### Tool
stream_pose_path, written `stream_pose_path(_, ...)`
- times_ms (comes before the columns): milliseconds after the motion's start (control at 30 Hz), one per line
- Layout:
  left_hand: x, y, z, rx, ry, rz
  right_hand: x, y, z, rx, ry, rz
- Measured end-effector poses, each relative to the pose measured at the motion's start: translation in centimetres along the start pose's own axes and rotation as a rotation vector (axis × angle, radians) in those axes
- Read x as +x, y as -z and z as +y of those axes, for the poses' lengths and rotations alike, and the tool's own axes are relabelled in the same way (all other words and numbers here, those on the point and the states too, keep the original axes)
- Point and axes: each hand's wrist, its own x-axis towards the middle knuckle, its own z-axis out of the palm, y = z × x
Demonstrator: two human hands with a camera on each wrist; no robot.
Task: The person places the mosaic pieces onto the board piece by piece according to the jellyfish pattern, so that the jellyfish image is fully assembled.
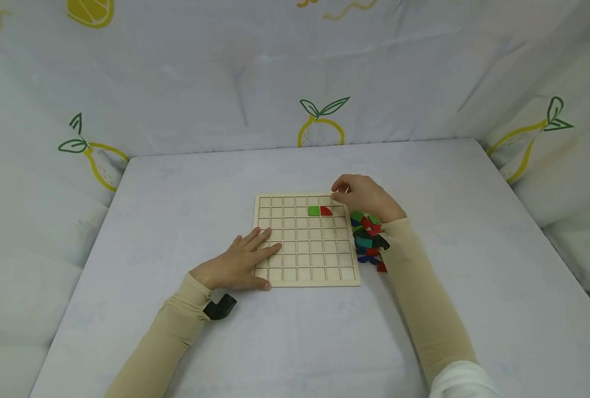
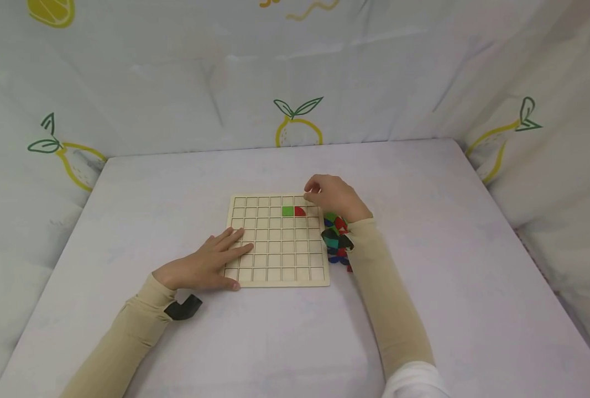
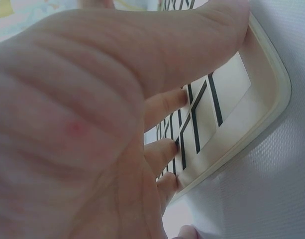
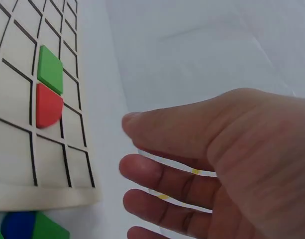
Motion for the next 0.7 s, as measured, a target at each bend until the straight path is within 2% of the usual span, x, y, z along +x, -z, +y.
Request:
stream_pose_path(233, 0.0, -0.1, -0.2, 0.003, 0.007, -0.005, -0.9, 1.5, 1.3, -0.085, -0.083, -0.079)
stream_pose_path(500, 0.1, -0.2, -0.3, 0.006, 0.007, -0.007, -1.2, 1.6, 2.4, -0.076, -0.194, -0.244)
stream_pose_path(600, 0.1, -0.1, -0.3, 0.005, 0.005, -0.005, -0.9, 1.3, 2.8, -0.075, -0.222, -0.240)
stream_pose_path(700, 0.1, -0.1, -0.3, 0.007, 0.005, -0.003, -0.5, 1.0, 3.2, -0.065, -0.233, -0.185)
